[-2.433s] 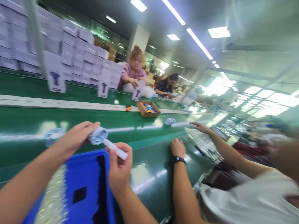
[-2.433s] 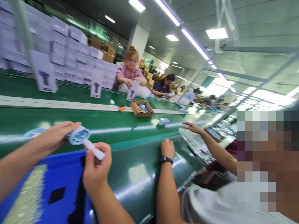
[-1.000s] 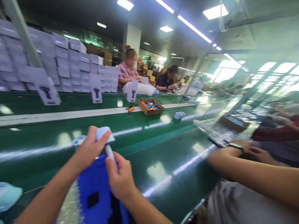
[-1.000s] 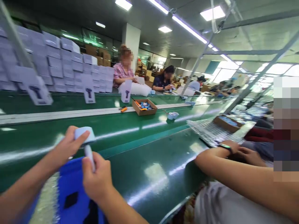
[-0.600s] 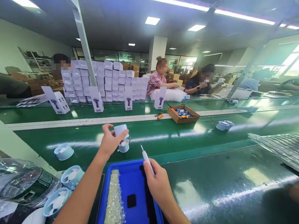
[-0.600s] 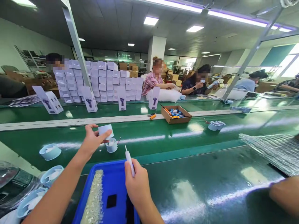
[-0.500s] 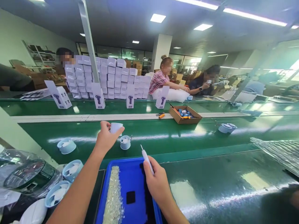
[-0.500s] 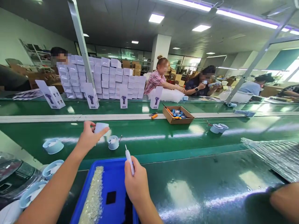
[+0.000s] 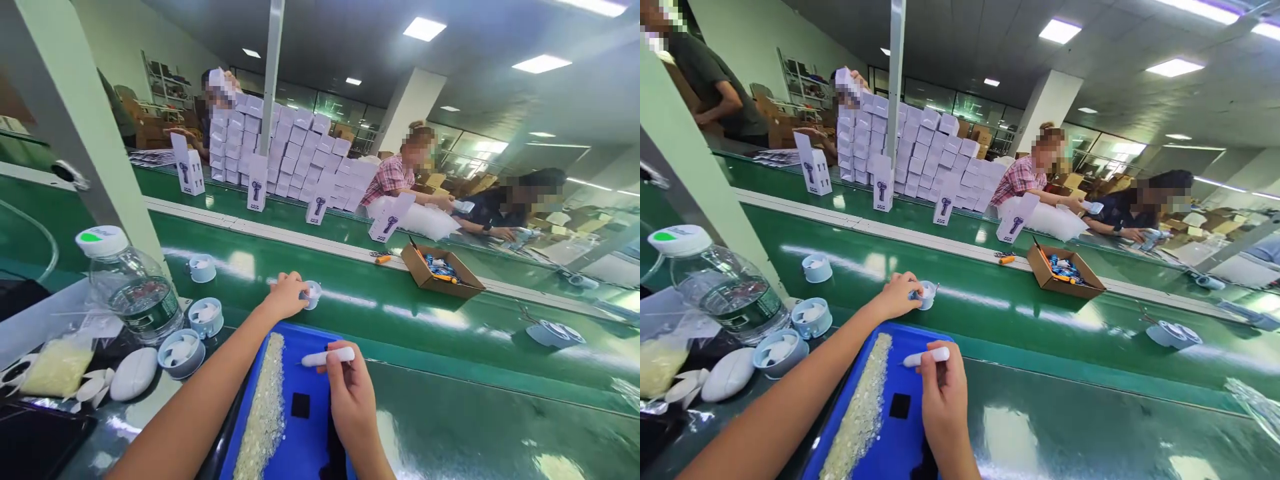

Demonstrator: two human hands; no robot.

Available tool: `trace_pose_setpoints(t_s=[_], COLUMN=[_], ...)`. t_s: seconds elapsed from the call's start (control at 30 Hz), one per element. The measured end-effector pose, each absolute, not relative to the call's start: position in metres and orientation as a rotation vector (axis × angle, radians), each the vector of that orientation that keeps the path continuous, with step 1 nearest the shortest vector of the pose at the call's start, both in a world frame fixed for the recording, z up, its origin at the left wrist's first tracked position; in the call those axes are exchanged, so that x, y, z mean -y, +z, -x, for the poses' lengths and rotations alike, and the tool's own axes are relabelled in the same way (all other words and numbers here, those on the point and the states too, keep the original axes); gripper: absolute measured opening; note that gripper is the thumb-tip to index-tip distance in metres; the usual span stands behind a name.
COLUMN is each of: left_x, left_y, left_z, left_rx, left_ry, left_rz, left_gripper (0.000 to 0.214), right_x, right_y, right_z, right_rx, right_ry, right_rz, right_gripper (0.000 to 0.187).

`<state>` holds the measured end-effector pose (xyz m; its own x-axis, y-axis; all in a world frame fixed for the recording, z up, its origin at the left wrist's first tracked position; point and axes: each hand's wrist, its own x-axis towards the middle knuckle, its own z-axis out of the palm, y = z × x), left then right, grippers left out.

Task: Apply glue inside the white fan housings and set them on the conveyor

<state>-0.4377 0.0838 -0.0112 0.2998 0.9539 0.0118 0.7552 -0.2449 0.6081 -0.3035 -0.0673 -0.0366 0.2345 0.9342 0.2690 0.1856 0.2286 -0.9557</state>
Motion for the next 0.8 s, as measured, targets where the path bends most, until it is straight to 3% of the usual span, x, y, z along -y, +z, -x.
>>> trace_pose_setpoints(t_s=[0.33,0.6,0.8], left_x=[-0.092,-0.091,-0.079], left_y=[-0.010,0.011,0.046], left_z=[0.447,0.447,0.450], left_rx=[-1.183,-1.256,-1.606], left_ry=[0.973,1.137,1.191], left_rz=[-1.328,-1.253,-1.488], left_gripper=[0.033,0.028,0.015], right_x=[0.069,0.070,0.068], right_y=[-0.044,-0.048,-0.037], right_z=[0.308,0.306,0.301], right_rx=[1.378,1.369,1.471], right_ry=[0.915,0.920,0.723], right_rz=[1.246,1.285,1.347], right_gripper=[0.031,0.028,0.023])
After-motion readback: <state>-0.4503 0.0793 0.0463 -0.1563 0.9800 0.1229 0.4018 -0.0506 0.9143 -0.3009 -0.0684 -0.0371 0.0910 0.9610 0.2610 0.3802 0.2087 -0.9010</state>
